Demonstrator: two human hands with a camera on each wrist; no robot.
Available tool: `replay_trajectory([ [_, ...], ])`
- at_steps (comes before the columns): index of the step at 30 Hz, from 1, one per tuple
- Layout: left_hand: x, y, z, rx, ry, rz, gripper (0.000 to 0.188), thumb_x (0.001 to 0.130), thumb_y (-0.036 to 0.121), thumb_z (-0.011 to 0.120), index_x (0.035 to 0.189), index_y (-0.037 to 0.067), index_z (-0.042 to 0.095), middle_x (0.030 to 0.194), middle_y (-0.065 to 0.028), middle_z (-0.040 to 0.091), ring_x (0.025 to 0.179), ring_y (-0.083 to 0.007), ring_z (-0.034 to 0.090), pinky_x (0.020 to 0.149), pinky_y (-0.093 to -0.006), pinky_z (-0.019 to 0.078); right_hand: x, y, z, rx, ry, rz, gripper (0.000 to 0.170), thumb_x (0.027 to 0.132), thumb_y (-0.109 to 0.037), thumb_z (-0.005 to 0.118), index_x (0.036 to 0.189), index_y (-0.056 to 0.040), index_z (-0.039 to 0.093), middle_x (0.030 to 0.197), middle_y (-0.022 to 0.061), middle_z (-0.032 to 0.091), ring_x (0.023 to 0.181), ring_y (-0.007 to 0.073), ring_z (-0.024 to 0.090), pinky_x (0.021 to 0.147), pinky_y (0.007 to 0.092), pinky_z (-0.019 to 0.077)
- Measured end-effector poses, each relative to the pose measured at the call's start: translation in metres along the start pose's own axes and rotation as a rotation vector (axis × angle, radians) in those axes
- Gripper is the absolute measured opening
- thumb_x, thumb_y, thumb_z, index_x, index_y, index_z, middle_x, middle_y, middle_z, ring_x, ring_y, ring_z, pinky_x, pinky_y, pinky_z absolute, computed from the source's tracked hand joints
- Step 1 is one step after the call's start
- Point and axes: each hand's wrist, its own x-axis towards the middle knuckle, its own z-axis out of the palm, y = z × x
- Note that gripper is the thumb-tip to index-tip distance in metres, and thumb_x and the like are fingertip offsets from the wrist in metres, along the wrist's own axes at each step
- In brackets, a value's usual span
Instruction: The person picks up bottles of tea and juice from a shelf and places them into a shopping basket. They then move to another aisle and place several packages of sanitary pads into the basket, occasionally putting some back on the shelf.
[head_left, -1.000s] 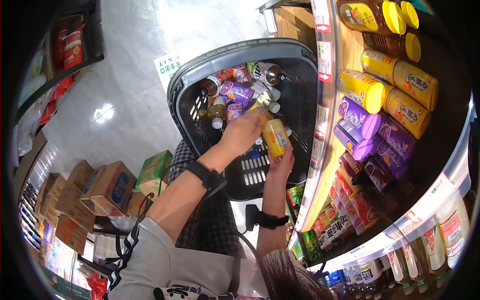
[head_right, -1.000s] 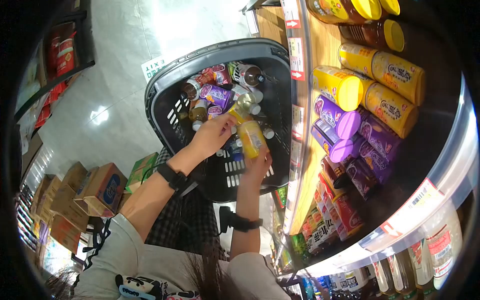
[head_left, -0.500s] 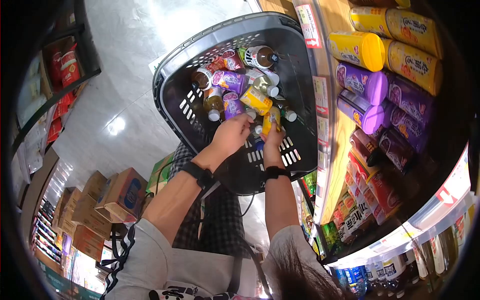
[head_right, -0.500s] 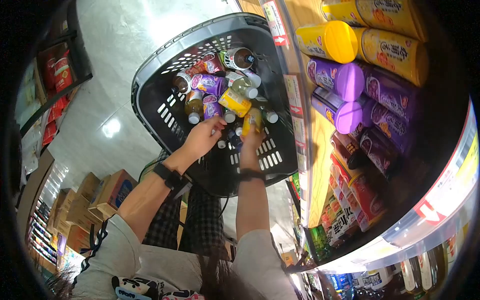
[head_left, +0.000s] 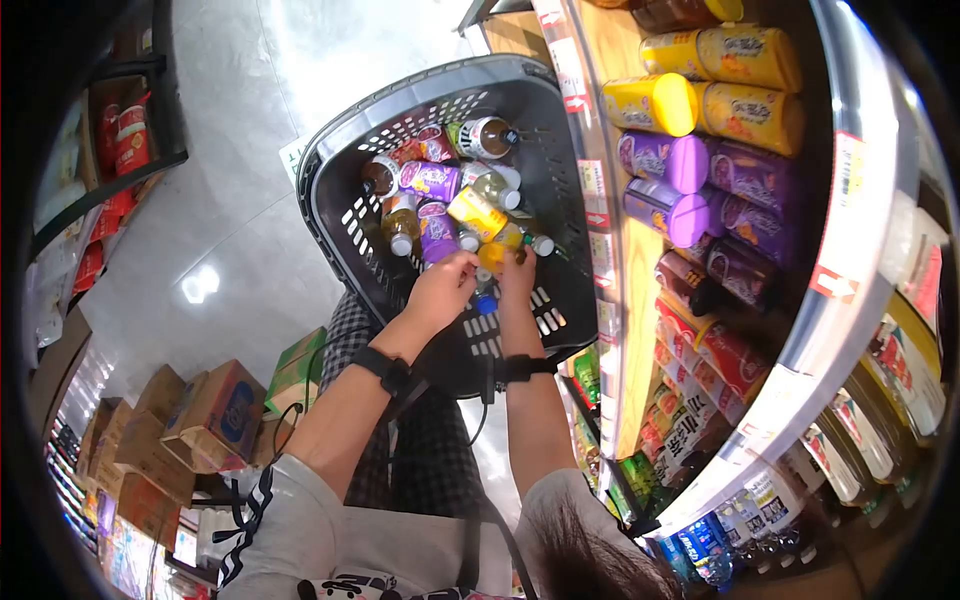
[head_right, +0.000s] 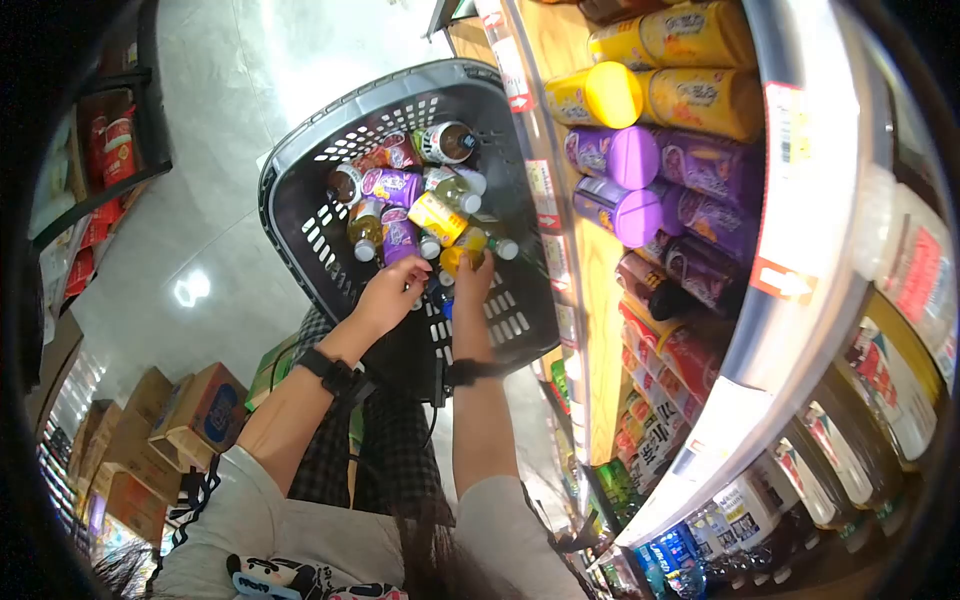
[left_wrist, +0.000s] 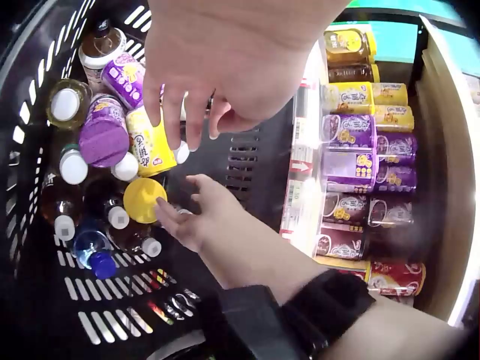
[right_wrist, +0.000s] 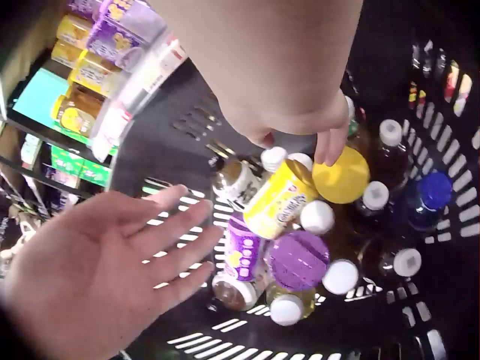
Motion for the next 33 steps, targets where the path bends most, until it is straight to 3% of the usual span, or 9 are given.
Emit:
replay_trajectory([
  [4, 0.002, 0.007, -0.010, -0.072, 0.039, 0.060, 0.020, 0.079, 0.005, 0.051, 0.099, 0.001, 0.052, 0.084, -0.0123, 0.060, 0.078, -0.0233, 0.060, 0.070, -0.0314, 0.0467, -0.026, -0.096, -0.024, 0.083, -0.063, -0.186, 0.032, 0.079, -0.014, 0.059, 0.108, -0.0027, 0.053, 0.092, 0.0100, 0.057, 0.069, 0.0137, 0.054, 0.067, 0.0259, 0.0441],
  [11, 0.005, 0.031, -0.058, 0.067, 0.228, 0.147, 0.022, 0.075, 0.014, 0.054, 0.094, 0.003, 0.055, 0.085, -0.0142, 0.060, 0.085, -0.0317, 0.057, 0.077, -0.0386, 0.0434, -0.030, -0.218, -0.044, -0.097, -0.060, -0.675, 0.023, 0.085, -0.011, 0.053, 0.106, -0.0019, 0.053, 0.099, 0.0105, 0.056, 0.086, 0.0171, 0.055, 0.075, 0.0294, 0.0439],
  [14, -0.002, 0.045, -0.094, 0.487, 0.510, 0.173, 0.037, 0.069, 0.009, 0.057, 0.106, 0.006, 0.054, 0.123, -0.0169, 0.042, 0.119, -0.0362, 0.034, 0.098, -0.0490, 0.0252, -0.058, -0.275, -0.034, -0.134, -0.097, -0.587, 0.023, 0.086, -0.014, 0.054, 0.106, -0.0019, 0.053, 0.099, 0.0103, 0.056, 0.090, 0.0194, 0.053, 0.079, 0.0306, 0.0427],
  [17, -0.002, 0.030, -0.123, 0.695, 0.700, 0.072, 0.062, 0.064, 0.003, 0.059, 0.124, 0.010, 0.044, 0.139, -0.0163, 0.024, 0.129, -0.0398, 0.019, 0.104, -0.0519, 0.0160, -0.064, -0.279, -0.013, -0.369, -0.255, -0.688, 0.024, 0.085, -0.014, 0.056, 0.106, -0.0018, 0.053, 0.099, 0.0115, 0.056, 0.092, 0.0232, 0.054, 0.082, 0.0321, 0.0413],
  [21, -0.006, -0.033, -0.121, 0.722, 0.573, -0.219, 0.073, 0.064, 0.002, 0.060, 0.131, 0.016, 0.036, 0.145, -0.0128, 0.012, 0.127, -0.0434, 0.021, 0.100, -0.0514, 0.0254, -0.057, -0.214, -0.007, -0.723, -0.340, -0.984, 0.030, 0.075, -0.010, 0.061, 0.103, -0.0025, 0.054, 0.103, 0.0173, 0.056, 0.100, 0.0307, 0.052, 0.086, 0.0365, 0.0403],
  [29, 0.001, -0.042, -0.119, 0.711, 0.608, -0.073, 0.053, 0.066, 0.003, 0.059, 0.117, 0.015, 0.050, 0.144, -0.0135, 0.010, 0.119, -0.0450, 0.031, 0.091, -0.0474, 0.0398, -0.132, -0.032, -0.114, -1.134, 0.442, -0.284, 0.085, 0.064, -0.030, 0.066, 0.132, 0.0020, 0.026, 0.137, 0.0269, 0.022, 0.115, 0.0417, 0.039, 0.095, 0.0501, 0.0319],
  [31, 0.002, -0.047, -0.118, 0.765, 0.616, -0.035, 0.050, 0.066, 0.007, 0.060, 0.115, 0.013, 0.051, 0.144, -0.0153, 0.009, 0.118, -0.0449, 0.032, 0.090, -0.0476, 0.0400, -0.152, 0.014, -0.134, -0.980, 0.333, 0.189, 0.106, 0.064, -0.044, 0.070, 0.134, 0.0087, 0.010, 0.137, 0.0317, 0.015, 0.125, 0.0444, 0.023, 0.102, 0.0479, 0.0235],
  [32, 0.003, -0.046, -0.118, 0.788, 0.605, -0.038, 0.050, 0.067, 0.007, 0.060, 0.116, 0.013, 0.051, 0.144, -0.0161, 0.008, 0.117, -0.0449, 0.032, 0.091, -0.0474, 0.0396, -0.142, 0.100, -0.156, -1.082, 0.173, 0.182, 0.121, 0.060, -0.051, 0.073, 0.131, 0.0164, 0.002, 0.141, 0.0304, 0.000, 0.133, 0.0360, 0.008, 0.107, 0.0436, 0.0158],
  [33, 0.003, -0.045, -0.118, 0.814, 0.595, -0.040, 0.050, 0.067, 0.008, 0.060, 0.116, 0.013, 0.050, 0.144, -0.0168, 0.008, 0.117, -0.0450, 0.033, 0.091, -0.0472, 0.0392, -0.159, 0.059, -0.141, -0.971, -0.070, 0.452, 0.125, 0.056, -0.050, 0.076, 0.130, 0.0187, 0.001, 0.141, 0.0304, 0.006, 0.134, 0.0340, 0.009, 0.107, 0.0394, 0.0174],
])
